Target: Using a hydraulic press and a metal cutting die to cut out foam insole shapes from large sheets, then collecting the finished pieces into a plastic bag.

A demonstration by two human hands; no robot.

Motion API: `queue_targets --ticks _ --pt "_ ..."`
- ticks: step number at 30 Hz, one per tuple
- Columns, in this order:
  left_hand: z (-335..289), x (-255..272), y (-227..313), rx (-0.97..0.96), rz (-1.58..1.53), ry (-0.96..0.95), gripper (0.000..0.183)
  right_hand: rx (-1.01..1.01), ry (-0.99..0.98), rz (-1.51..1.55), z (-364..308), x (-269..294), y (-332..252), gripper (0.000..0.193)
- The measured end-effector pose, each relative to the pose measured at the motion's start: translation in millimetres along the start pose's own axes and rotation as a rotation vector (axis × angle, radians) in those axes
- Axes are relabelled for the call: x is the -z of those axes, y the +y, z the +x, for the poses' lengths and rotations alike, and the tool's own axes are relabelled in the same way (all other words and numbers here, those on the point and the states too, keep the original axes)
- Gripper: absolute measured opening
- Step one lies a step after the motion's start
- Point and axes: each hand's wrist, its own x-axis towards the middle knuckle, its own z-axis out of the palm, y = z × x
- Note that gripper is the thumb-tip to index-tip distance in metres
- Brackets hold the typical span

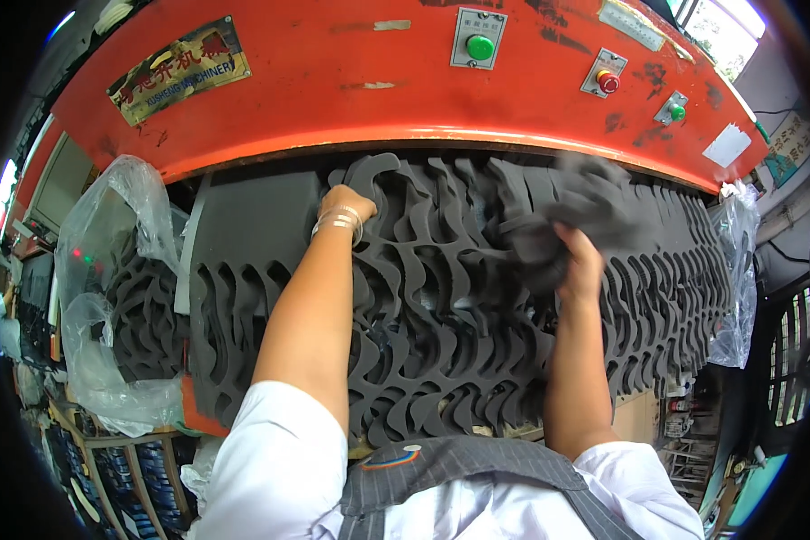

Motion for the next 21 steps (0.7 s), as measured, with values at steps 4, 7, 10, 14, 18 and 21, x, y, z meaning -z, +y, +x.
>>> queue_targets --ticks 4,7,10,14,18,21 --pt "-34 -17 -27 -0.264 -0.333 0.432 0.05 0.238 -0.274 0.201 -36 -7 -63 0.04" --pt "-75 -25 -78 -0.627 -0.577 0.671 0.025 -0.088 -0.272 -0.258 -18 -49 -59 0.041" --pt "-133 10 -80 -0.703 -0.452 0.798 0.024 -0.352 -0.381 -0.373 16 -116 -28 0.039" --pt "-200 67 -44 -0.984 -1.147 0.46 0.029 -0.218 -0.434 -0.628 52 -134 57 0.051" --pt "-175 70 -11 -0.634 -0.926 0.227 0.023 -0.375 -0.435 -1.003 70 -136 73 0.067" --pt "-73 30 -2 -0.304 -0.88 0.0 0.027 -0.497 -0.551 -1.051 69 -154 67 0.067"
